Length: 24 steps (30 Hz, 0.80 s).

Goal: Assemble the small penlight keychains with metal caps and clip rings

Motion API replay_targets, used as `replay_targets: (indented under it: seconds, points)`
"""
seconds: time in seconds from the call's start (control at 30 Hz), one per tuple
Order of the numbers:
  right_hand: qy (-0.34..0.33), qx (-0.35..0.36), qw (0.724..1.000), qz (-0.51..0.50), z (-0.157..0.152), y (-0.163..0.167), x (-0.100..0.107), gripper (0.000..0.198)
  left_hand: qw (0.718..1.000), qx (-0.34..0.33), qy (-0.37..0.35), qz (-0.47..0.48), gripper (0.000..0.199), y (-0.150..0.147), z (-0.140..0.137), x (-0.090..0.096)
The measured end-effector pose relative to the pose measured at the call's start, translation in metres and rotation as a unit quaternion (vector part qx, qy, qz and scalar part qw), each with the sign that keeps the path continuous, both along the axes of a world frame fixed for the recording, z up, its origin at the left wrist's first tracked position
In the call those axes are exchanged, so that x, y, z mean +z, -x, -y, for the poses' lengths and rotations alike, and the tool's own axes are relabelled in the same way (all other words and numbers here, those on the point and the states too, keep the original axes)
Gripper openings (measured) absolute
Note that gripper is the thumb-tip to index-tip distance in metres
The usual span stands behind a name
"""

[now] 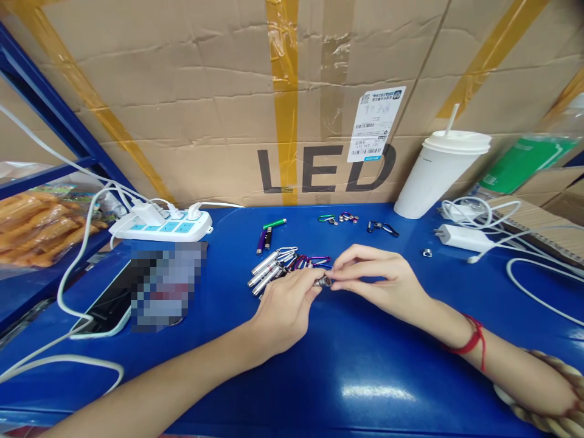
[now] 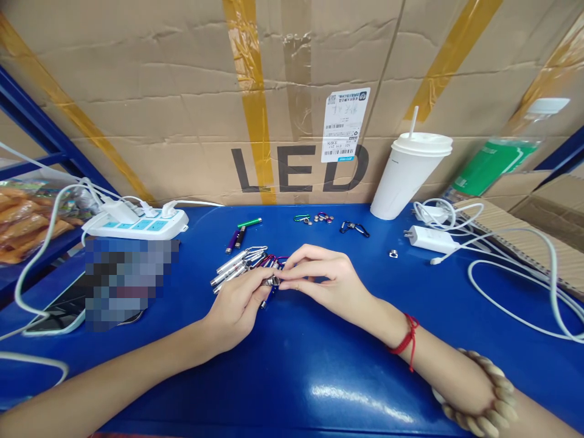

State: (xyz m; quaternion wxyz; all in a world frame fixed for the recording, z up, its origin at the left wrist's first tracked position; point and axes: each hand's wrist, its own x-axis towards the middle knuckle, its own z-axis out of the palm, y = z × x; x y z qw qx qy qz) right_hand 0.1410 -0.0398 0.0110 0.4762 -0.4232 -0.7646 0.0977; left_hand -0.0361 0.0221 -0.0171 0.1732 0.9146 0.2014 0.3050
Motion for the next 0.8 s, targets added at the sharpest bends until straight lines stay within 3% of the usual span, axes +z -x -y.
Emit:
replay_targets:
  seconds: [0.2, 0.43, 0.63, 0.8]
  points:
    - [0.075, 0.057, 0.994, -0.055, -0.001, -0.001, -0.005, 0.014, 0.999, -0.024, 0.001, -0.045, 0.026, -0.001, -0.001, 0.001]
    - [0.1, 0.066, 0.991, -0.064, -0.001, 0.0, -0.009, 0.02, 0.997, -0.03, 0.041, -0.057, 0.015, -0.001, -0.002, -0.004]
    - [0.08, 0.009, 0.996, -0.034, 0.0, 0.006, -0.009, 0.018, 0.998, -0.044, -0.041, 0.018, 0.01, -0.001, -0.003, -0.009]
    - [0.122, -0.021, 0.991, -0.054, 0.001, 0.007, -0.011, 0.024, 0.995, -0.026, -0.087, 0.04, 0.012, -0.001, -0.004, -0.012]
